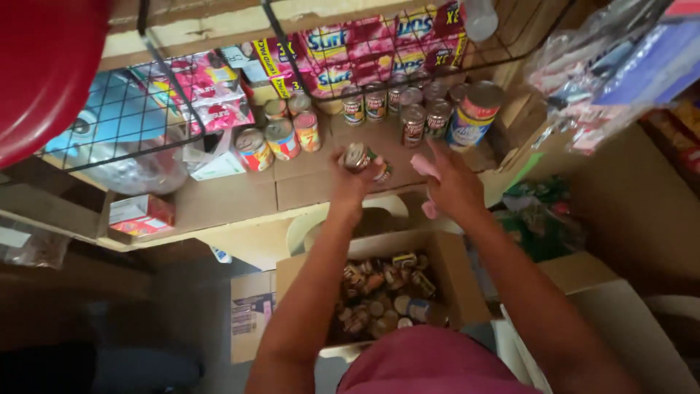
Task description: Cleaning and organizing canned goods onto a grocery store shelf.
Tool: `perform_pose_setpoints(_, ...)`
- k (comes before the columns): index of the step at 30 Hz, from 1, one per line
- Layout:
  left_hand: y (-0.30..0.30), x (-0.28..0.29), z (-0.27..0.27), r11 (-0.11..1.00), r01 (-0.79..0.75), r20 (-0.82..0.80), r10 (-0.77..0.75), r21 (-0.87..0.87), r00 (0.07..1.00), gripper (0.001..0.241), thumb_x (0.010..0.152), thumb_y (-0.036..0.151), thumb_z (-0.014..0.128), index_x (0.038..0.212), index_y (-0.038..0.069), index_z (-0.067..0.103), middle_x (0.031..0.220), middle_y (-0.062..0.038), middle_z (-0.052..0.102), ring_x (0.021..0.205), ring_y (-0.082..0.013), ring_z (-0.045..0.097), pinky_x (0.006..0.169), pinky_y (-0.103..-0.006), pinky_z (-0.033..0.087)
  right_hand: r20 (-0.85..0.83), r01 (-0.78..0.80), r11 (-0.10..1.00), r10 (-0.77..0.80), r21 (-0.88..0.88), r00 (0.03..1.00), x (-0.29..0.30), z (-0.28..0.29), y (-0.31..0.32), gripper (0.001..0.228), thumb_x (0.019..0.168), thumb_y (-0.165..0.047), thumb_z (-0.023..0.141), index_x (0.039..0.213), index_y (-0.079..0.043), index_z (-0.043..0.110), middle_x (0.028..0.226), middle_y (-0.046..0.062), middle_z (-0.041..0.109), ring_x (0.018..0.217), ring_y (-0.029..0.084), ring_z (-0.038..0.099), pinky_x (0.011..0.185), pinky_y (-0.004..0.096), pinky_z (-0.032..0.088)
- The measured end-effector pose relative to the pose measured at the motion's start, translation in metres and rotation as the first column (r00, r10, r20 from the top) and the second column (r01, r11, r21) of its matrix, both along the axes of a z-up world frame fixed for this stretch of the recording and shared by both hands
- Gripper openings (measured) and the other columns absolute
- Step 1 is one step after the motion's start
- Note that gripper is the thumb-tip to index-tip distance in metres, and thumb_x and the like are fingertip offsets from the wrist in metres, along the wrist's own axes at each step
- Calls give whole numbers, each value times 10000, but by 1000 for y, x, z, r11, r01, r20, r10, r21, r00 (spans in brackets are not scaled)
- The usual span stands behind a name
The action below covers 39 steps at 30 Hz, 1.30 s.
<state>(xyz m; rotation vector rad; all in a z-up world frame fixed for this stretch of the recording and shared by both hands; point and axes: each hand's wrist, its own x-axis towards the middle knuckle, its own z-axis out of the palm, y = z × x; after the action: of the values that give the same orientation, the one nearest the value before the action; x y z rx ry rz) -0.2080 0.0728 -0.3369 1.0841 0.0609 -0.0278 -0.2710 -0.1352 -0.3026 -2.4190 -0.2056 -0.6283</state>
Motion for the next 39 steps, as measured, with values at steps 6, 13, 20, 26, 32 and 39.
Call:
perform_pose_setpoints(6, -20, 78, -29, 873, -213, 378, 35, 440, 925, 655, 697, 56, 883, 1243, 53, 522, 1070, -108, 701, 974, -217, 682, 848, -371, 573, -189, 17, 976, -59, -216, 980, 58, 8, 3, 859, 785, -101, 698, 1576, -192, 377, 1339, 195, 592, 1122, 428, 609, 827, 539, 519)
perform_pose_setpoints(13, -49, 125, -52, 681, -512, 593, 142, 523, 793, 635, 647, 50, 888, 1215, 54, 605, 1047, -145, 691, 968, -301, 682, 814, -367, 562, -82, 74, 987, -86, -141, 993, 87, -10, 22, 633, 849, -186, 742, 1434, -177, 502, 1206, 173, 650, 1065, 425, 646, 822, 545, 525)
perform_pose_setpoints(20, -39, 118, -40, 757, -421, 480, 162, 501, 862, 585, 731, 79, 827, 1246, 52, 550, 1074, -145, 737, 969, -253, 728, 832, -370, 585, -4, -23, 994, 23, -106, 1000, 105, -16, 24, 610, 854, -201, 741, 1420, -187, 515, 1201, 162, 655, 1038, 412, 662, 809, 520, 540)
perform_pose_setpoints(26, -31, 134, -54, 388, -708, 680, 233, 590, 695, 664, 693, 4, 774, 1310, 35, 531, 1071, -275, 599, 963, -469, 557, 804, -555, 469, -173, -53, 981, 21, -185, 985, 127, -14, 37, 876, 836, -176, 702, 1606, -128, 287, 1254, 210, 625, 990, 444, 652, 769, 559, 523)
perform_pose_setpoints(32, -25, 152, -82, 417, -624, 591, 225, 661, 775, 594, 837, 95, 785, 1360, 56, 507, 1157, -210, 642, 1032, -458, 583, 869, -554, 479, -247, -27, 978, -26, -206, 969, 132, -35, 28, 994, 748, -171, 738, 1615, -109, 257, 1271, 248, 609, 1004, 478, 638, 814, 556, 527)
perform_pose_setpoints(39, -3, 21, -29, 415, -617, 607, 176, 669, 775, 532, 802, 156, 816, 1246, 45, 546, 1216, -216, 583, 1101, -421, 590, 969, -482, 499, -195, -246, 953, 279, 180, 940, 36, -23, 16, 332, 967, -206, 732, 1264, -62, 693, 1099, 183, 717, 1006, 349, 710, 875, 467, 569)
